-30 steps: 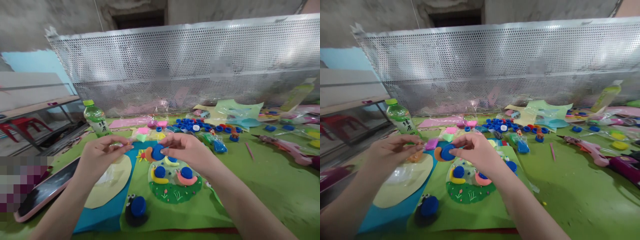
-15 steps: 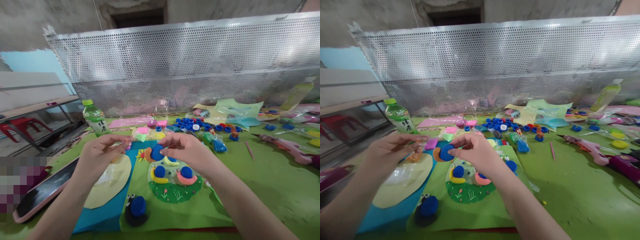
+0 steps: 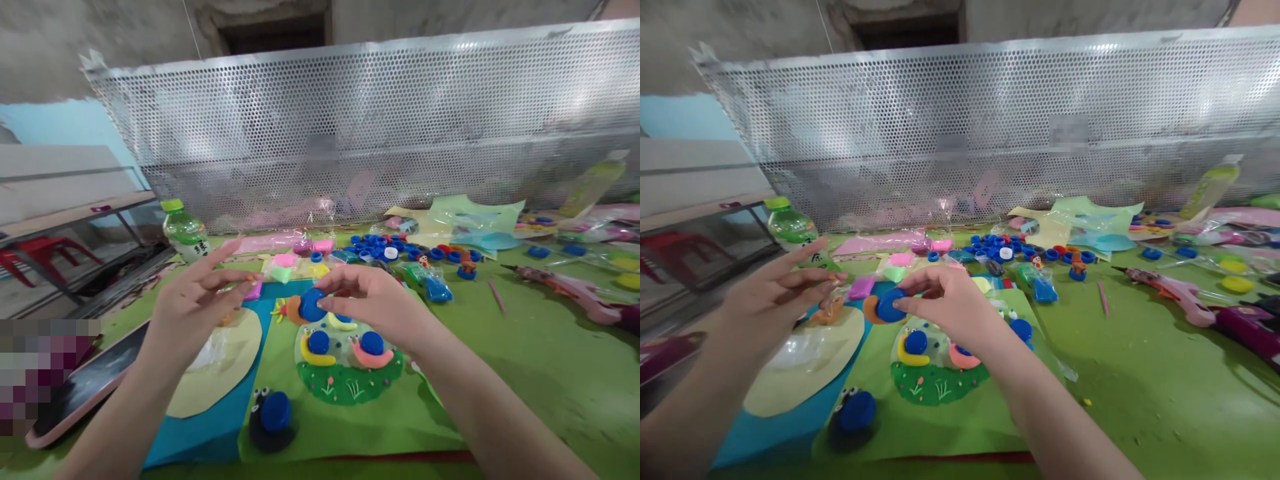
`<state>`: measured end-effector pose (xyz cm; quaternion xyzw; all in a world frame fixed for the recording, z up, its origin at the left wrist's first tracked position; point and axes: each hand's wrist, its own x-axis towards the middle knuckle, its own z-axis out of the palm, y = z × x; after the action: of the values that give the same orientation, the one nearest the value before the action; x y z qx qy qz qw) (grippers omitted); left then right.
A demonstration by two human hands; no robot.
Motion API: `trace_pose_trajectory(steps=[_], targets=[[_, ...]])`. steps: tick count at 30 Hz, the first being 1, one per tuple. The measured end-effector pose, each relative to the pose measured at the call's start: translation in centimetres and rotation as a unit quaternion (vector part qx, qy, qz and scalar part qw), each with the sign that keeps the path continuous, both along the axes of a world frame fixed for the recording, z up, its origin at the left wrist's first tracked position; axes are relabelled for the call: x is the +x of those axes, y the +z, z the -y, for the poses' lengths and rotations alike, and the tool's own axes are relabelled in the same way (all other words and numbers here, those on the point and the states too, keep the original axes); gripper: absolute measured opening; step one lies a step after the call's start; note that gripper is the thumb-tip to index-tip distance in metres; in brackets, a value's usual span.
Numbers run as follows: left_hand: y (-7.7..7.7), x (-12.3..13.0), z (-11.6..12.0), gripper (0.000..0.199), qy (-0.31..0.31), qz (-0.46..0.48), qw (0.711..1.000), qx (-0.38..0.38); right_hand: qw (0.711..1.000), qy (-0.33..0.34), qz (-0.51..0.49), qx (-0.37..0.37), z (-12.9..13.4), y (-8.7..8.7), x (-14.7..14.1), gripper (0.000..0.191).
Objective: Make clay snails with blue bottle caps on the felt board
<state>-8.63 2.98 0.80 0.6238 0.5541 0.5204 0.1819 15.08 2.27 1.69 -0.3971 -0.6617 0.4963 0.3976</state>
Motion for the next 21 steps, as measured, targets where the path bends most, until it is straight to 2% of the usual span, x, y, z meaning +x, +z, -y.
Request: trace_pose_trajectory(steps=[8,15,21], targets=[[0.21,0.33,0.28,0.030,-0.018,0.007,1.000,-0.012,1.000,0.001,0.000,-0.003,0.04,-0.07,0.04,0.015],[0.28,0.31,0.32,0.038,-0.016,0.003,0.998,-0.068,1.000,0.007,-0.001,-0.005,0.21,-0.06,0.09,0.015],[-0.06,0.15,0.27,0.020,-0.040,0.006,0.999,-0.023,1.000,0.004,0.006,0.000,0.20,-0.05,0.10,0.015]])
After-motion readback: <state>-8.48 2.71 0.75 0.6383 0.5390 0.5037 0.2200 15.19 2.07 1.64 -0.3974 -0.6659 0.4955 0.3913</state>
